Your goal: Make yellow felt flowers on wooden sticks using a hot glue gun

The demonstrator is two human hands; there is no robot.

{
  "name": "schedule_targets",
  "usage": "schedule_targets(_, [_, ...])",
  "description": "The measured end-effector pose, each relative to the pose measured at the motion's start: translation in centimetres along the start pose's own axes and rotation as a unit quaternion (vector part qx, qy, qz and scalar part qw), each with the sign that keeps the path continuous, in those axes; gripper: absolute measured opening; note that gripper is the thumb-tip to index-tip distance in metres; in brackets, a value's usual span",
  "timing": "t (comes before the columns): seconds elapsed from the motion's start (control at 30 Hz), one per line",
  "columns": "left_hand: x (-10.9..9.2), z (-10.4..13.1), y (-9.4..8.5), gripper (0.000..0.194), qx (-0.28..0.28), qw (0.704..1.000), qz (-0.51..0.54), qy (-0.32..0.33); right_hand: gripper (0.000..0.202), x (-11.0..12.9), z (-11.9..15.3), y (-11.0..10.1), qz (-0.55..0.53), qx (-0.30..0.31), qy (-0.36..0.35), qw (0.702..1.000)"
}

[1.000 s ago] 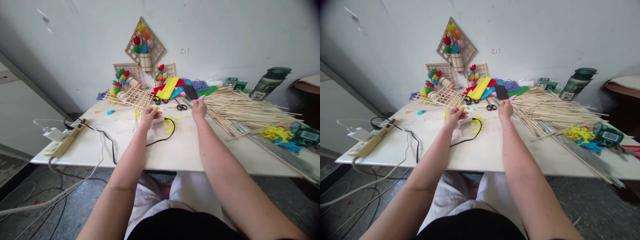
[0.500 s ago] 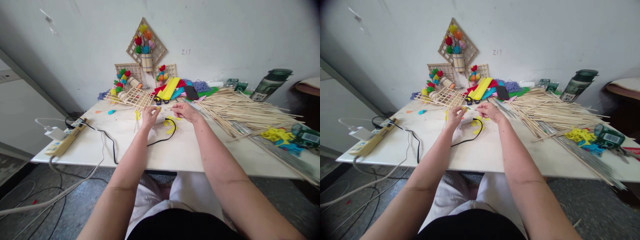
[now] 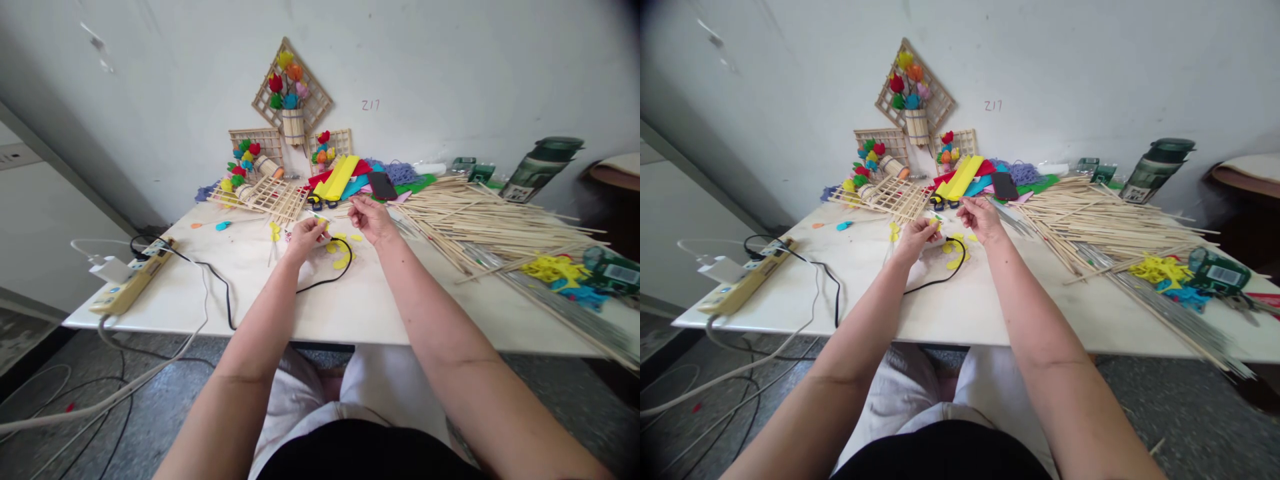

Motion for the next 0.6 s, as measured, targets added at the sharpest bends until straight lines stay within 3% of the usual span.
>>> schedule_targets(0.23, [0.1,0.6,0.8,0.034,0.042,0.998,0.026,-0.037,0.03,-0.4,-0.2,-0.4,0.033,-0.046,-0.011,0.998])
schedule_targets(0.4, [-0.4,0.7,0.8,0.035,0.045,0.999,-0.004,-0.03,0.031,0.2,-0.2,-0.4,0.085,-0.099,-0.074,0.989])
schedule_targets(0.6, [-1.7,0.9,0.9,0.031,0.027,0.999,-0.037,0.003,0.025,1.3,-0.1,0.6,0.131,-0.111,-0.141,0.975])
Point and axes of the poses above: each hand's wrist, its own z-axis away from the middle knuckle, its own y-axis out of the palm, x = y × z, the point moved 5 cm from there along -z, towards the middle knuckle
